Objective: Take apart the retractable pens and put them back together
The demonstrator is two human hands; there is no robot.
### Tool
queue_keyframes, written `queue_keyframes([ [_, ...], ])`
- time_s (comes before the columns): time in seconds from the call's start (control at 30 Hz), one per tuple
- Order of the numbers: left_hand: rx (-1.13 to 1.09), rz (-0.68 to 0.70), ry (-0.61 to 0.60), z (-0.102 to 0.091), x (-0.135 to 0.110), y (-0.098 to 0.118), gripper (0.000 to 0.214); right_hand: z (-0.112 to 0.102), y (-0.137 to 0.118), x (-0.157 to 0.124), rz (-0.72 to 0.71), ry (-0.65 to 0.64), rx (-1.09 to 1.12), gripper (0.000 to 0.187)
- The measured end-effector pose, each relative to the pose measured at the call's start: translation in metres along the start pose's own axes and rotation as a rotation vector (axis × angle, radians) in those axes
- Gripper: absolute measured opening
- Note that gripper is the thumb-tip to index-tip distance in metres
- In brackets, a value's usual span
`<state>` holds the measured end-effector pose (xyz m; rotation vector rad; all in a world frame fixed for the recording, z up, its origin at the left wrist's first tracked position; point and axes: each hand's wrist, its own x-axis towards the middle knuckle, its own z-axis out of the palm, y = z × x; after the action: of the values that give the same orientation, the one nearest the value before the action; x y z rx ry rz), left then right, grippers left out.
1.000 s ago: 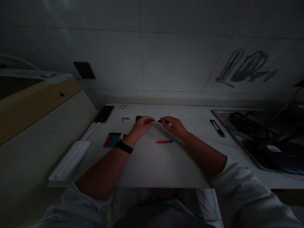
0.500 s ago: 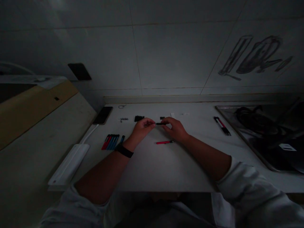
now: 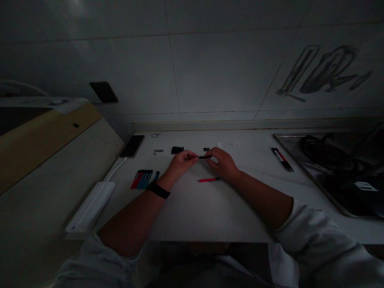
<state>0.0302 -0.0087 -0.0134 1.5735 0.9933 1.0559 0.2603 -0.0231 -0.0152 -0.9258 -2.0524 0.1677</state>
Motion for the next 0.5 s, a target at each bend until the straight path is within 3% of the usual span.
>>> queue_keyframes([
  [0.37, 0.078, 0.065, -0.030, 0.0004, 0.0002, 0.0009, 0.020, 0.0007, 0.0058, -0.0023, 0.142, -0.122, -0.098, 0.036],
  [0.5, 0.090, 0.067, -0.011, -0.0002, 0.0000, 0.0018, 0.018, 0.0013, 0.0044, -0.0045, 0.141, -0.126, 0.002, 0.030],
])
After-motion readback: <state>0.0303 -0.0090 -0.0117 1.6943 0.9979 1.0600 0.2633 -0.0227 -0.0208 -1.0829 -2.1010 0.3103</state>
